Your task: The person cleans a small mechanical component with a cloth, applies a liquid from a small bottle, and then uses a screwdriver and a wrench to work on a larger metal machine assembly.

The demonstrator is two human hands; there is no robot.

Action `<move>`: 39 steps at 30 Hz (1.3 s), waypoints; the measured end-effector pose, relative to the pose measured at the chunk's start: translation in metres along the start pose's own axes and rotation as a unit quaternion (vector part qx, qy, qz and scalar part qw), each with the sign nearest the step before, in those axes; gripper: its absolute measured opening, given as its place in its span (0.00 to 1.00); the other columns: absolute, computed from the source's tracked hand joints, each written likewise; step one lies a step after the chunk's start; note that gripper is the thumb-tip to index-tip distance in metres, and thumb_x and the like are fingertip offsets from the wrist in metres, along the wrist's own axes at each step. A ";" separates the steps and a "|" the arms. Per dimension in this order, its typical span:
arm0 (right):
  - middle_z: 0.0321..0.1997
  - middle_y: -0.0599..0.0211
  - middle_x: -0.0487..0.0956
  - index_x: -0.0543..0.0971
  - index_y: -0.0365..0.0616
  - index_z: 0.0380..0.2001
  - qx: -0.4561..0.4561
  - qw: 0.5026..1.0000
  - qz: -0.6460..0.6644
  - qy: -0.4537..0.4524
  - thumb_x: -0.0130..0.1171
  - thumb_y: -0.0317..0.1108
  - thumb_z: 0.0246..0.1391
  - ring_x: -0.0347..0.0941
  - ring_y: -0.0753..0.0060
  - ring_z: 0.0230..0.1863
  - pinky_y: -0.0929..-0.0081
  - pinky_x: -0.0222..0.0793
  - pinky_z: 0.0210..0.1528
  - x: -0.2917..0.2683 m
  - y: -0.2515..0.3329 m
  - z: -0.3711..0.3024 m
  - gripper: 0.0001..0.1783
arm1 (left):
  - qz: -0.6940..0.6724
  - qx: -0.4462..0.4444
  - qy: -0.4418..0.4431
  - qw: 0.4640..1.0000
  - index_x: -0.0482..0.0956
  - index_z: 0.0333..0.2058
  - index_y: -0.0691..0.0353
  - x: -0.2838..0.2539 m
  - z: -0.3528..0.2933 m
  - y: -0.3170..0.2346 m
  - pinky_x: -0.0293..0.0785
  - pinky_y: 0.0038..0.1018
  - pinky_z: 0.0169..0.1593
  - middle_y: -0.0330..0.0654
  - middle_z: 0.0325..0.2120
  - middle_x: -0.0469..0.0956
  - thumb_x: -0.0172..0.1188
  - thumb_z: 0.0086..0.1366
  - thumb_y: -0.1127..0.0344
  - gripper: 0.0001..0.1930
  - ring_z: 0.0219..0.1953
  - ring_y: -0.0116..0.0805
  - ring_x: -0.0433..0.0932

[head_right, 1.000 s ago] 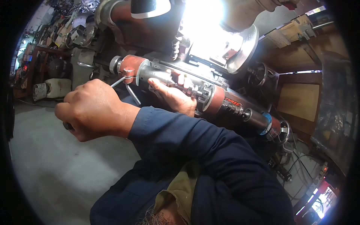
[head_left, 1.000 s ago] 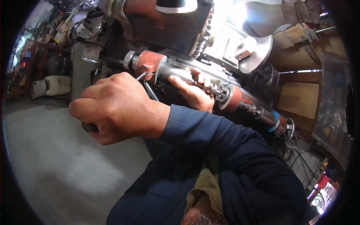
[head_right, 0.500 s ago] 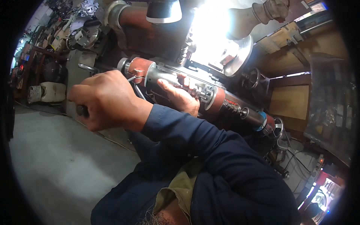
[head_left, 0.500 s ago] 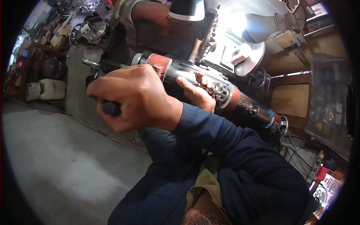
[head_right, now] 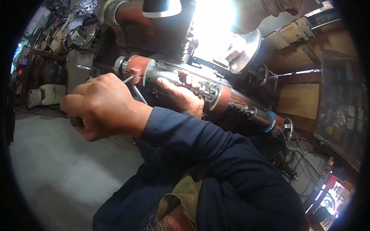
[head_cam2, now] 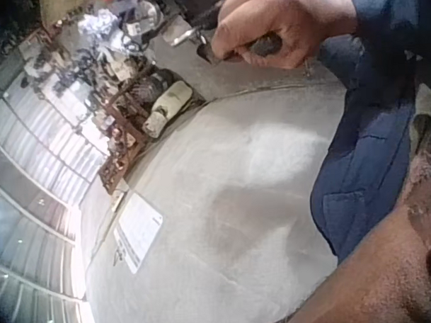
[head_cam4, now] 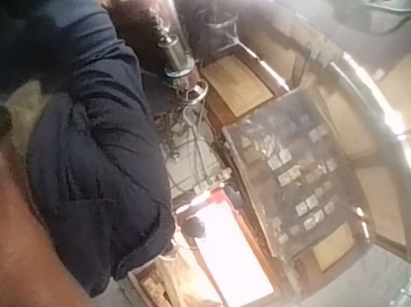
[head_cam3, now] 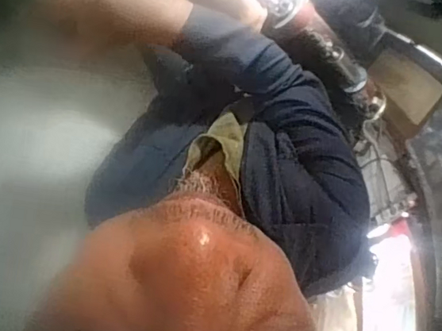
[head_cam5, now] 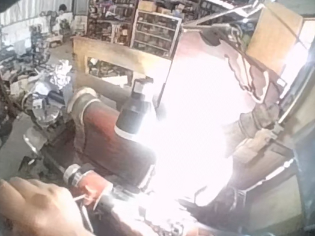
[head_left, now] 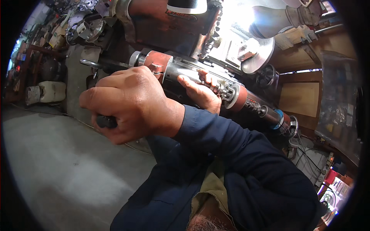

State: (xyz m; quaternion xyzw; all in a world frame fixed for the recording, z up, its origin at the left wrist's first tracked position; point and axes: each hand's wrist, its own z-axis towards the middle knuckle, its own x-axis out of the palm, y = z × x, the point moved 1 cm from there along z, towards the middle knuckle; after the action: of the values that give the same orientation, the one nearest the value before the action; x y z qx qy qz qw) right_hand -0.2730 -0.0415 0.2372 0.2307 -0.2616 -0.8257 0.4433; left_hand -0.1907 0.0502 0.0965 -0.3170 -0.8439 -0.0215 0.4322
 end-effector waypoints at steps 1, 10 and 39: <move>0.21 0.69 0.77 0.78 0.51 0.25 0.005 1.000 -0.010 0.015 0.66 0.34 0.27 0.78 0.57 0.24 0.60 0.71 0.23 -0.001 0.001 0.001 0.13 | -0.001 0.002 0.002 1.000 0.72 0.35 0.60 0.000 0.002 0.001 0.56 0.20 0.13 0.34 0.17 0.68 0.39 0.66 0.22 0.39 0.11 0.23 0.62; 0.20 0.68 0.76 0.78 0.52 0.23 0.019 0.999 -0.036 0.023 0.65 0.35 0.28 0.77 0.57 0.23 0.59 0.70 0.22 -0.008 -0.003 0.000 0.11 | 0.013 -0.002 0.024 1.000 0.72 0.34 0.59 -0.006 0.007 0.010 0.56 0.19 0.13 0.34 0.16 0.68 0.39 0.66 0.23 0.39 0.11 0.24 0.62; 0.36 0.63 0.85 0.85 0.53 0.42 0.215 0.751 -0.490 0.387 0.72 0.51 0.45 0.82 0.56 0.35 0.63 0.76 0.39 -0.179 0.003 -0.066 0.23 | -0.085 -0.046 0.136 0.986 0.77 0.40 0.63 -0.025 0.011 0.008 0.71 0.23 0.36 0.36 0.29 0.73 0.41 0.68 0.25 0.40 0.30 0.28 0.72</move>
State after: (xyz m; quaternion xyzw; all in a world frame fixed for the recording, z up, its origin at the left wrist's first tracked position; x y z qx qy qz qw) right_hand -0.1411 0.0944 0.2162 0.7161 -0.0900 -0.6919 -0.0198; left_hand -0.1838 0.0467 0.0693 -0.2579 -0.7995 -0.1399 0.5241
